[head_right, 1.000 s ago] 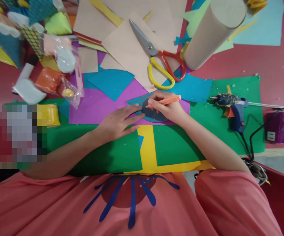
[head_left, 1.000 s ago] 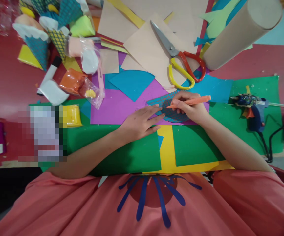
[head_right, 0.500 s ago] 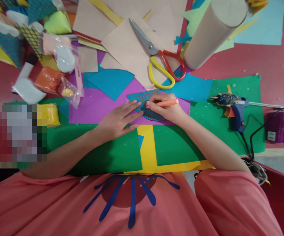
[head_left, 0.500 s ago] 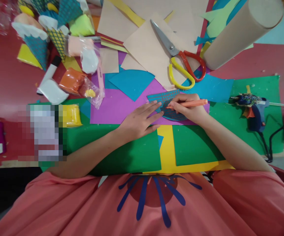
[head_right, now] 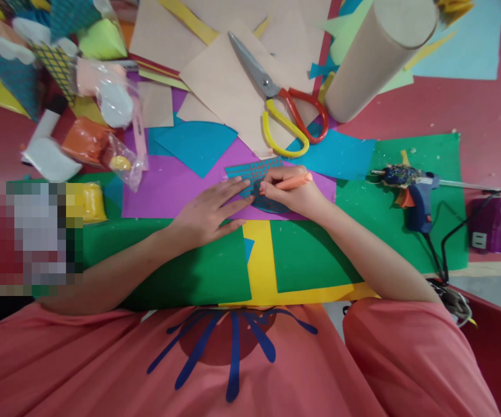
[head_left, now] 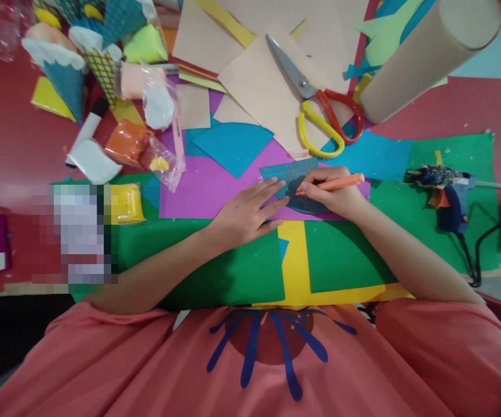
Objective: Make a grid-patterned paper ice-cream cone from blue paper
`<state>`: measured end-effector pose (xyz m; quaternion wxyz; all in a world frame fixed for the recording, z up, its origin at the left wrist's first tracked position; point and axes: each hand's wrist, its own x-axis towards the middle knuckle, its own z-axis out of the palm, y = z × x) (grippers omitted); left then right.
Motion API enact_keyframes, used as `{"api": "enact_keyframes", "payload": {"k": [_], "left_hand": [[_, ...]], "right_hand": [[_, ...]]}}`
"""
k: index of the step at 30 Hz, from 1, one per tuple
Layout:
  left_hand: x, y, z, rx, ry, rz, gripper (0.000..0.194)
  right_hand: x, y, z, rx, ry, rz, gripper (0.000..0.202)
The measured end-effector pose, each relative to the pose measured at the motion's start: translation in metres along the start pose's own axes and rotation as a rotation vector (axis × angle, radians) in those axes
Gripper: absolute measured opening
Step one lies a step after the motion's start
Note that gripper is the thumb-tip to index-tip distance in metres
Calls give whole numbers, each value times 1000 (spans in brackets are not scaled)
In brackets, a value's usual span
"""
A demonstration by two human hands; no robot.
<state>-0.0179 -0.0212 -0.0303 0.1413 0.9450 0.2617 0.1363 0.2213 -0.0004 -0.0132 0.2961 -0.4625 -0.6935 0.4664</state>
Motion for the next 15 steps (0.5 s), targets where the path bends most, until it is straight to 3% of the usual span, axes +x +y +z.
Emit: {"api": "enact_keyframes", "payload": {"k": [10,15], "left_hand": [[0,1,0,-18,-36,-33,45],[0,3,-1,5,-38,-56,45]], "right_hand": [[1,-3,-2,82,-40,48,34],[-4,-4,-3,127,127,29,36]]}}
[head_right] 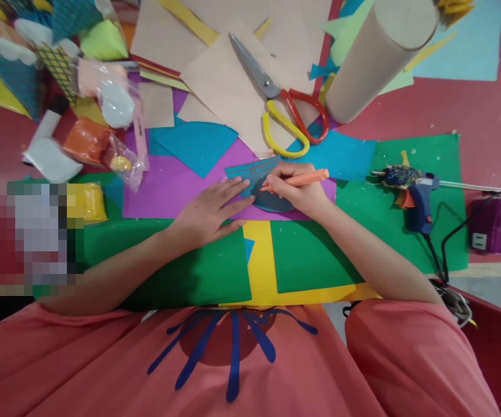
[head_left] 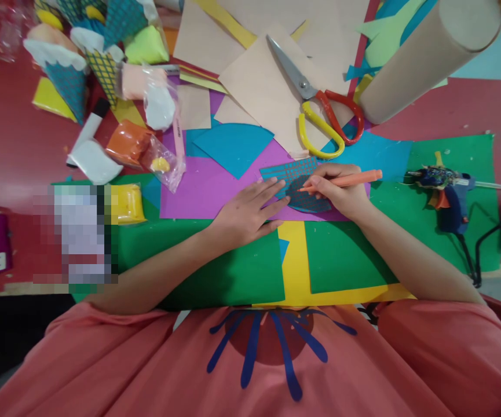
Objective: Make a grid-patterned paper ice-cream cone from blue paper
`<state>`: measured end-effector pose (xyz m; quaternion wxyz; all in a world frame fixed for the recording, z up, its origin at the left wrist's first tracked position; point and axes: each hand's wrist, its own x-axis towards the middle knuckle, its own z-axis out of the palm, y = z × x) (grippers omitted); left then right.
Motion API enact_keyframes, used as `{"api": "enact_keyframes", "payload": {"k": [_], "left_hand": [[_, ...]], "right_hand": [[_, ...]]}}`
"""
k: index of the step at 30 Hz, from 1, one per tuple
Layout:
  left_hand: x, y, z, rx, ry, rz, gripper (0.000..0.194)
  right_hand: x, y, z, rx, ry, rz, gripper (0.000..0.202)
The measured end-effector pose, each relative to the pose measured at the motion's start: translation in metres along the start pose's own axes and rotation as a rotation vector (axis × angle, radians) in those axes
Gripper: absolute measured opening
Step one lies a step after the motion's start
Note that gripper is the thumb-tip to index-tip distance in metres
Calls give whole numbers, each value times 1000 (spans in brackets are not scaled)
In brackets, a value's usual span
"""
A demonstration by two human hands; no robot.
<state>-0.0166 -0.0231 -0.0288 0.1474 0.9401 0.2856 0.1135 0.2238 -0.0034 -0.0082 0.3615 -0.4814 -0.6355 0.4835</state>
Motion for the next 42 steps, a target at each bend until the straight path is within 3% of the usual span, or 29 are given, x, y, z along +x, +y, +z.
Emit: {"api": "enact_keyframes", "payload": {"k": [3,13,33,42], "left_hand": [[1,0,-1,9,-10,-29,46],[0,-2,0,5,30,-10,43],[0,-2,-1,-12,-14,-34,43],[1,-2,0,21,26,-3,42]], "right_hand": [[-2,0,0,-19,29,-29,36],[3,1,3,-103,-85,-51,35],[4,3,3,-114,-115,-27,35],[4,2,3,-115,-134,-30,33]]}}
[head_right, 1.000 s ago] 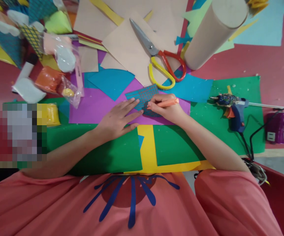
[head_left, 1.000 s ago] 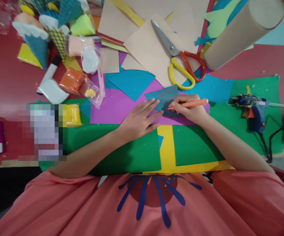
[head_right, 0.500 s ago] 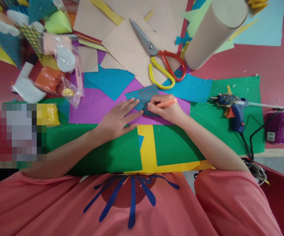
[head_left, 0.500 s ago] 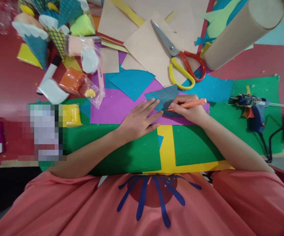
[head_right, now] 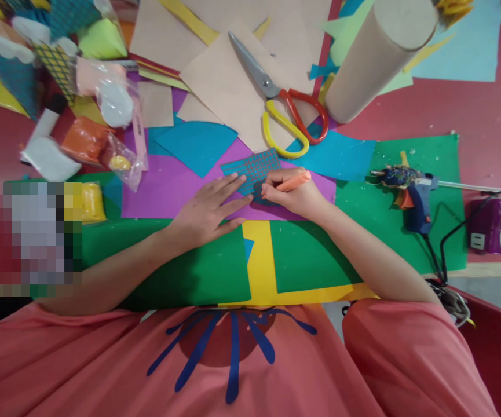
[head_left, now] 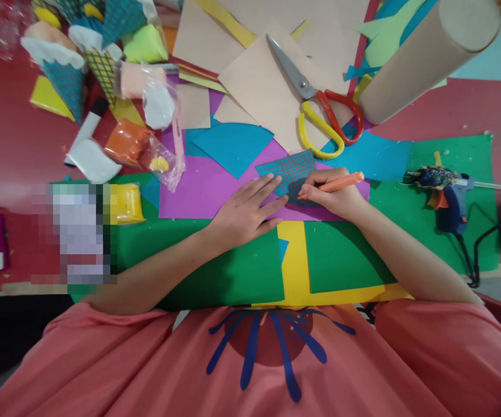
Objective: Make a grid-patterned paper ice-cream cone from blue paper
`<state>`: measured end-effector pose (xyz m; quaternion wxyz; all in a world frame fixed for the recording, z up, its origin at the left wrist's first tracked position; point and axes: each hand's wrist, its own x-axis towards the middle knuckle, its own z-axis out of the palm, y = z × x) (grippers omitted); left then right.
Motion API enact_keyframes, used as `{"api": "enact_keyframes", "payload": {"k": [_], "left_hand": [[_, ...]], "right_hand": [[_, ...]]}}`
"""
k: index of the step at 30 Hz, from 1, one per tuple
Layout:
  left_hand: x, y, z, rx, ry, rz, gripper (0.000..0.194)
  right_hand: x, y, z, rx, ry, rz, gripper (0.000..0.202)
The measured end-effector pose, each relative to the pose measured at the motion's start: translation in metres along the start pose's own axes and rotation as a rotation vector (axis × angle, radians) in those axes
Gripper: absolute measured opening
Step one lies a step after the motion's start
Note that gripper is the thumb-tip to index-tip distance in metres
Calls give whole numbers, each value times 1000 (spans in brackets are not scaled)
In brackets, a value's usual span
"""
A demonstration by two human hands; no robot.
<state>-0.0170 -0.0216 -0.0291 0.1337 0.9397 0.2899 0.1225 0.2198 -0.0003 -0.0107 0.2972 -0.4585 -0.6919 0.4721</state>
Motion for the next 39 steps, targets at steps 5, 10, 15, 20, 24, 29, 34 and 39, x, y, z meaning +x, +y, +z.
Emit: {"api": "enact_keyframes", "payload": {"k": [5,10,15,20,24,29,34,39], "left_hand": [[1,1,-1,8,27,16,42],[0,1,-1,-23,-15,-20,42],[0,1,-1,-9,-12,-13,42],[0,1,-1,-6,-21,-17,42],[0,1,-1,-11,-31,-23,42],[0,0,0,-2,-9,-10,42],[-1,1,-1,6,-21,19,44],[-1,5,-2,51,-57,171,47]], "right_hand": [[0,-1,0,6,-10,0,35],[0,-2,-1,2,-31,9,36],[-1,-2,-1,0,-44,5,34],[-1,-2,-2,-13,-61,-5,37],[-1,-2,-2,-6,-73,-1,37],[0,-2,-3,167,24,66,31],[1,-2,-4,308,167,105,38],[-2,-1,-1,267,242,27,39]]}}
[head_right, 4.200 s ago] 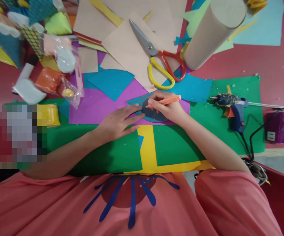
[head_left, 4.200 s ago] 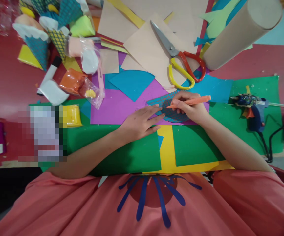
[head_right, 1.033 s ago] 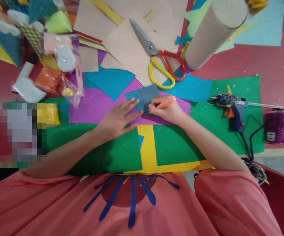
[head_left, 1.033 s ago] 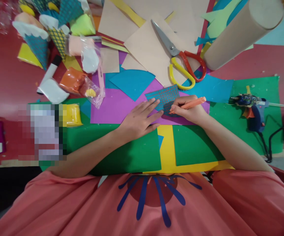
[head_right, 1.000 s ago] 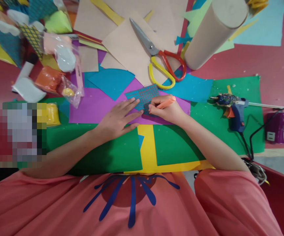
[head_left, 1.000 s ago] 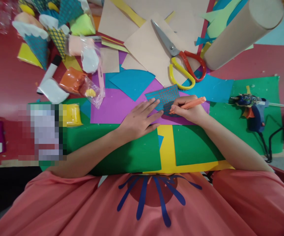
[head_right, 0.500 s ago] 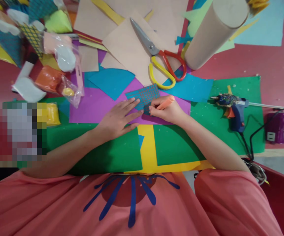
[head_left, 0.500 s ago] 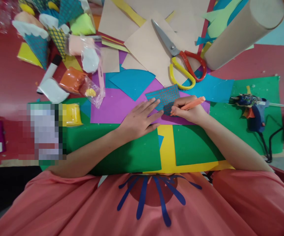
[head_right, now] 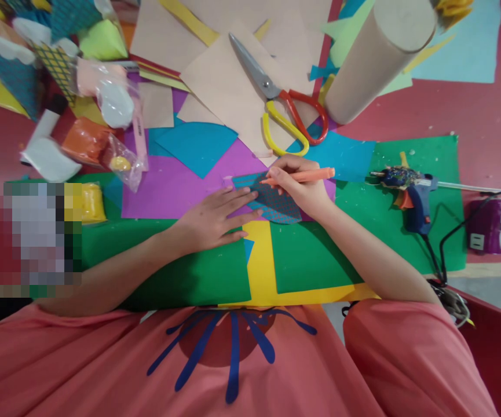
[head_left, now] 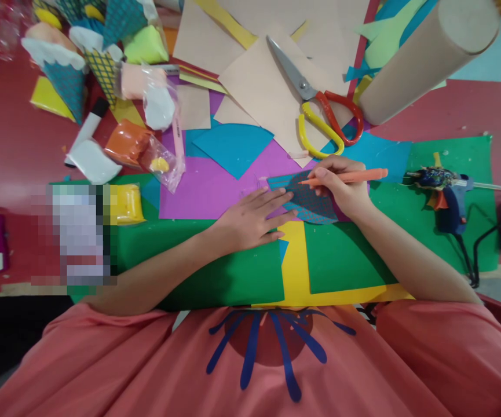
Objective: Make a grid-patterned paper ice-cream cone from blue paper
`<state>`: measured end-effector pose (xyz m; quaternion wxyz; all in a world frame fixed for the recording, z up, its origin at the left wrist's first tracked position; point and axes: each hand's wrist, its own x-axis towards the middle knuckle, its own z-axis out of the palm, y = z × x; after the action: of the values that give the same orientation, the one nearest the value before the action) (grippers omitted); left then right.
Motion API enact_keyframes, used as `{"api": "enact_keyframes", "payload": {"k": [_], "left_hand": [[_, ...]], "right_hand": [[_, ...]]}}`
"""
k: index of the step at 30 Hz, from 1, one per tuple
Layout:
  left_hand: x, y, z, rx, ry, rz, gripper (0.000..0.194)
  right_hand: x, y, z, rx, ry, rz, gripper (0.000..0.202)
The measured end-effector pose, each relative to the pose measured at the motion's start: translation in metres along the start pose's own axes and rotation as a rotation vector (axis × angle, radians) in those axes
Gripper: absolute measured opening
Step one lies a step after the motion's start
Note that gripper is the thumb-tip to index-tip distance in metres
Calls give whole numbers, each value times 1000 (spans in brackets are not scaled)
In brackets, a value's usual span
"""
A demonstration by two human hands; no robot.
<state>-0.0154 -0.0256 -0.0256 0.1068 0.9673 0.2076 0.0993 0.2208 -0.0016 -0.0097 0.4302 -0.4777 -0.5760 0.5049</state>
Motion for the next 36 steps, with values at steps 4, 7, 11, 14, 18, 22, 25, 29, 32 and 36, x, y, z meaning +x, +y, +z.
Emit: {"api": "enact_keyframes", "payload": {"k": [4,7,11,14,18,22,25,29,32,36], "left_hand": [[1,3,1,23,-9,89,48],[1,3,2,18,-18,77,51],[1,1,2,2,5,60,49],[1,0,2,-15,13,47,47],[1,0,2,-31,7,50,48],[2,0,2,-35,31,65,47],[2,0,2,-36,24,63,47],[2,0,1,-30,-7,49,47],[2,0,2,-44,-14,43,48],[2,-1,2,-75,-32,23,48]], "right_hand": [[-1,2,1,-116,-46,-66,31],[-1,3,2,-159,-59,-82,26],[0,3,3,-183,-61,-73,26],[0,3,3,-188,-70,-65,27],[1,4,3,-183,-66,-71,25],[1,4,4,-189,-60,-69,23],[2,4,4,-221,-61,-62,22],[3,3,4,-242,-65,-54,20],[3,3,3,-267,-79,-60,23],[3,3,2,-254,-89,-65,25]]}}
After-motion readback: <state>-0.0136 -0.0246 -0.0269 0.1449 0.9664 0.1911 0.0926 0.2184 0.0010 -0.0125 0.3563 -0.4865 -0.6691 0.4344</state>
